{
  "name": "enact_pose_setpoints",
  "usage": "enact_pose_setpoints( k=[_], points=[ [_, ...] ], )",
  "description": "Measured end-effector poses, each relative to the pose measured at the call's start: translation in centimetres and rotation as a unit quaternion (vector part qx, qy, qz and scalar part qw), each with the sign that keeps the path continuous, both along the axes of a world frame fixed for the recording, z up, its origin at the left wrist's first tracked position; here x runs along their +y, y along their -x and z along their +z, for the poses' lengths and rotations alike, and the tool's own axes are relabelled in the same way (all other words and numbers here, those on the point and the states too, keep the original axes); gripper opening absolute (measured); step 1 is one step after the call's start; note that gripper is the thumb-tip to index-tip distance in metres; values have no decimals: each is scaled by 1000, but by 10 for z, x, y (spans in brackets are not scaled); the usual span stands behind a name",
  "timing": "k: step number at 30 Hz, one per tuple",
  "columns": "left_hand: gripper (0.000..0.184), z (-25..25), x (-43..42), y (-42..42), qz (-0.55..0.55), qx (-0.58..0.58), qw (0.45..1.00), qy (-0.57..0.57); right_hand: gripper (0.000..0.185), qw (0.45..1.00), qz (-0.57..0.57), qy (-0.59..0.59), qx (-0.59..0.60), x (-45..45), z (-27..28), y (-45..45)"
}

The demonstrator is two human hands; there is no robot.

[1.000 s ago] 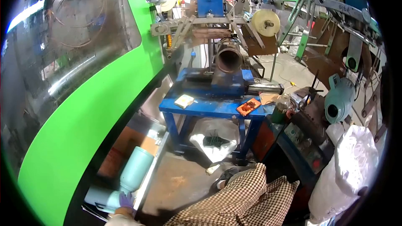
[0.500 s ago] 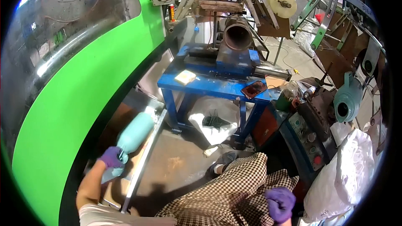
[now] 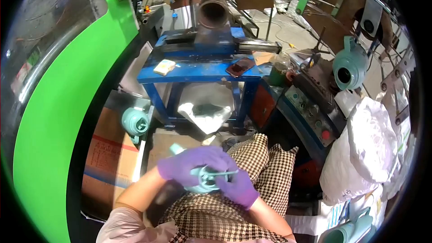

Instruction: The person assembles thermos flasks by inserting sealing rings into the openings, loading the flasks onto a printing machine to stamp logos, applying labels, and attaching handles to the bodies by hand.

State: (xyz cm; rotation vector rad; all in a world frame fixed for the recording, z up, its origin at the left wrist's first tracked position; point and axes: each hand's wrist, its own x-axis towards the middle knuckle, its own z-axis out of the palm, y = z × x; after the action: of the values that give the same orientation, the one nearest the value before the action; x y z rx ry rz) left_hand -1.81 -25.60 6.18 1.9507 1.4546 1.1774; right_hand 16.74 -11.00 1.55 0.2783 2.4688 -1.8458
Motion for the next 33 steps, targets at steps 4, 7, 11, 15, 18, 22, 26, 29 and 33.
enact_pose_setpoints(
  k=[4, 7, 11, 15, 18, 22, 26, 29, 33],
  points=[
    [74, 1, 20, -26, 280, 231, 930, -57, 44, 972, -181, 126, 80, 20, -11, -6],
    [87, -25, 31, -37, 301, 162, 939, -39, 49, 955, -236, 101, 149, 18, -13, -2],
    [91, -38, 31, -20, 258, 135, 956, -21, 63, 991, -132, -11, -5, 18, 16, -9],
    [83, -17, 29, -29, 315, 140, 937, -52, 74, 911, -150, -290, 252, 18, 17, -27],
    [82, -16, 30, -26, 308, 116, 940, -93, 72, 863, -99, -380, 318, 20, 19, -26],
    [82, -12, 37, -26, 276, 95, 952, -93, 38, 858, -141, -374, 324, 11, 16, -20],
    [75, -19, 46, -34, 281, 114, 947, -106, 45, 884, -109, -388, 235, 15, 15, -21],
    [71, -36, 53, -53, 332, 166, 913, -170, 65, 916, -114, -348, 161, 10, -4, -25],
    [56, -49, 57, -67, 315, 199, 917, -144, 51, 924, -88, -368, 61, 7, -26, -34]
  ],
)
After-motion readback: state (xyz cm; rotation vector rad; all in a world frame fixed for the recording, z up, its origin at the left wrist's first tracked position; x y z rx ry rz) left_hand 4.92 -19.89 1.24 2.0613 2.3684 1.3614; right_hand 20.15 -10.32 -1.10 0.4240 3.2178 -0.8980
